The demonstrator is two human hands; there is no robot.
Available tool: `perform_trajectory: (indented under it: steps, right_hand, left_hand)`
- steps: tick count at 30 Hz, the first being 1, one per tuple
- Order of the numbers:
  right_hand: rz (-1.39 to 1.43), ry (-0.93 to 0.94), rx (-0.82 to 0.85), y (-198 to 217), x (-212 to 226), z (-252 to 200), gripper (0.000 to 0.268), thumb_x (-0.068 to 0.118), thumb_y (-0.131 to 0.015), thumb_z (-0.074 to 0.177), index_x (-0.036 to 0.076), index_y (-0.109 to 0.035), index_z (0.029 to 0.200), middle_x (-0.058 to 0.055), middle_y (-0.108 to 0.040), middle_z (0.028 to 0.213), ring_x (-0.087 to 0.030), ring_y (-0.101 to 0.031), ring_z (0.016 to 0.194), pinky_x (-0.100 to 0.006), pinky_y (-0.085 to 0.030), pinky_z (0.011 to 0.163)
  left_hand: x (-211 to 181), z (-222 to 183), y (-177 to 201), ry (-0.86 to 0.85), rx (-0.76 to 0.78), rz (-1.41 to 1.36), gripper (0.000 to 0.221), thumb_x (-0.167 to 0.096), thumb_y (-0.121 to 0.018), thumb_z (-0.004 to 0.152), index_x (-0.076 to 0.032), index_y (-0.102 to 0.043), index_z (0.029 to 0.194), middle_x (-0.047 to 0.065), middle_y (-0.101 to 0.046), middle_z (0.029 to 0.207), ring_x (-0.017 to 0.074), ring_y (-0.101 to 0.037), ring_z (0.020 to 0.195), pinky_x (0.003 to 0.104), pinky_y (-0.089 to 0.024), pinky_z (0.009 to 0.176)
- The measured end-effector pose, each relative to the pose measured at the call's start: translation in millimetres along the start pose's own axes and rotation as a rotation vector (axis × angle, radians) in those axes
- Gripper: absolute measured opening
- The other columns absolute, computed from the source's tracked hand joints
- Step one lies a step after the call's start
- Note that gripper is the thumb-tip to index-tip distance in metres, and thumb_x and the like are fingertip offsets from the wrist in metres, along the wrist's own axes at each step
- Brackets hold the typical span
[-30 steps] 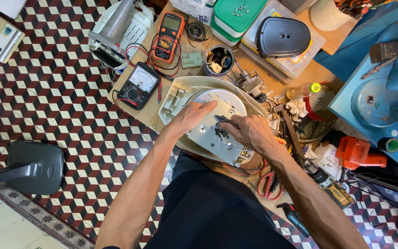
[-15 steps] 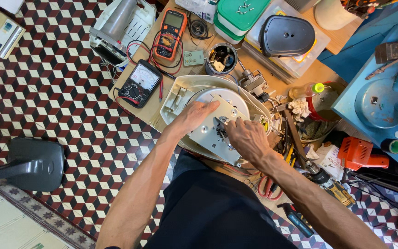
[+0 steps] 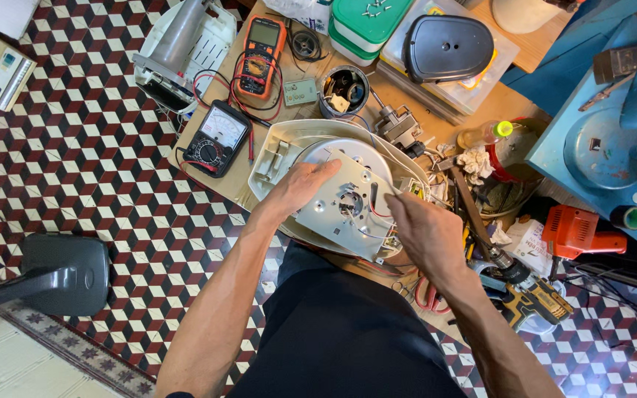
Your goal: The person works on a disassembled ceiling fan motor assembly on a cluttered workbench. They use a multimeter to test electrical connections, then use a cordless drill to remove and reinstall screws on a metal plate attached to the motor housing.
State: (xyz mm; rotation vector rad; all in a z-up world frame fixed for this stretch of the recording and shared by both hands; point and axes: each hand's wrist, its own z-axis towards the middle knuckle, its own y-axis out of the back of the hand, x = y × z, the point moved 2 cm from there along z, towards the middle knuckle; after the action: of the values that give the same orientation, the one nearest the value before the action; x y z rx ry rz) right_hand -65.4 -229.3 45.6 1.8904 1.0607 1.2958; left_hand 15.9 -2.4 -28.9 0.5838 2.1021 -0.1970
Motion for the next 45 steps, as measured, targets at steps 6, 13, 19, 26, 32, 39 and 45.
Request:
perform_trajectory:
  steps: [6, 13, 19, 26, 32, 39, 45]
  right_hand:
    - [0.616, -0.135, 0.291, 3.0, -12.2, -7.3, 0.034, 0.035, -0.044, 0.102, 0.014, -0.066, 0.117, -0.001, -0.061, 0.066, -0.011, -0.060, 0.059, -0.027, -0.051, 0.055]
    - [0.822, -0.268, 0.416, -29.6, -8.3, -4.2, 0.042, 0.038, -0.050, 0.102, 0.003, -0.071, 0.091, -0.002, -0.061, 0.065, -0.011, -0.053, 0.050, -0.027, -0.043, 0.045]
    - [0.866, -0.337, 0.453, -43.7, -4.2, 3.7, 0.051, 0.044, -0.044, 0.104, 0.003, -0.070, 0.088, -0.004, -0.055, 0.056, -0.013, -0.050, 0.044, -0.028, -0.040, 0.040]
    - [0.890, -0.358, 0.459, -50.3, -3.6, 10.7, 0.052, 0.046, -0.044, 0.101, 0.004, -0.070, 0.086, -0.004, -0.055, 0.054, -0.013, -0.048, 0.042, -0.029, -0.037, 0.039]
    - [0.960, -0.400, 0.485, -53.5, -6.9, 14.4, 0.050, 0.047, -0.046, 0.101, 0.004, -0.067, 0.085, -0.004, -0.052, 0.052, -0.013, -0.042, 0.038, -0.029, -0.031, 0.035]
    - [0.999, -0.403, 0.480, -54.0, -8.4, 13.4, 0.047, 0.044, -0.049, 0.101, 0.005, -0.067, 0.084, -0.003, -0.050, 0.050, -0.011, -0.036, 0.037, -0.026, -0.026, 0.035]
    - [1.042, -0.407, 0.443, -51.3, 0.6, 11.3, 0.044, 0.040, -0.050, 0.103, 0.004, -0.064, 0.083, -0.004, -0.051, 0.052, -0.010, -0.039, 0.039, -0.027, -0.030, 0.036]
  left_hand:
    - [-5.0, -1.5, -0.9, 0.017, 0.017, 0.001, 0.060, -0.054, -0.055, 0.095, 0.002, -0.077, 0.096, 0.004, -0.070, 0.080, 0.0113, -0.061, 0.076, 0.030, -0.051, 0.070]
    - [-7.2, -3.5, -3.8, 0.095, 0.011, 0.042, 0.055, -0.051, -0.064, 0.093, 0.002, -0.079, 0.095, 0.005, -0.073, 0.077, 0.0106, -0.065, 0.067, 0.029, -0.053, 0.060]
    - [-12.2, -4.1, -4.4, 0.112, 0.055, 0.010, 0.043, -0.042, -0.076, 0.083, -0.002, -0.080, 0.100, 0.005, -0.076, 0.078, 0.0104, -0.068, 0.063, 0.028, -0.054, 0.055]
    - [-15.7, -1.5, -4.5, 0.148, 0.037, 0.036, 0.040, -0.038, -0.078, 0.081, -0.002, -0.080, 0.099, 0.007, -0.077, 0.079, 0.0103, -0.068, 0.063, 0.028, -0.054, 0.055]
    - [-19.4, -0.7, -5.2, 0.149, 0.043, 0.006, 0.039, -0.035, -0.077, 0.082, 0.000, -0.080, 0.097, 0.008, -0.077, 0.078, 0.0112, -0.069, 0.062, 0.028, -0.055, 0.054]
    - [-21.1, -1.4, -2.3, 0.159, 0.029, 0.084, 0.039, -0.037, -0.075, 0.083, 0.000, -0.079, 0.095, 0.008, -0.077, 0.078, 0.0123, -0.071, 0.064, 0.028, -0.056, 0.057]
    - [-19.2, -3.8, -1.2, 0.145, 0.053, 0.014, 0.039, -0.038, -0.073, 0.085, -0.002, -0.080, 0.097, 0.005, -0.077, 0.080, 0.0112, -0.070, 0.067, 0.027, -0.056, 0.060]
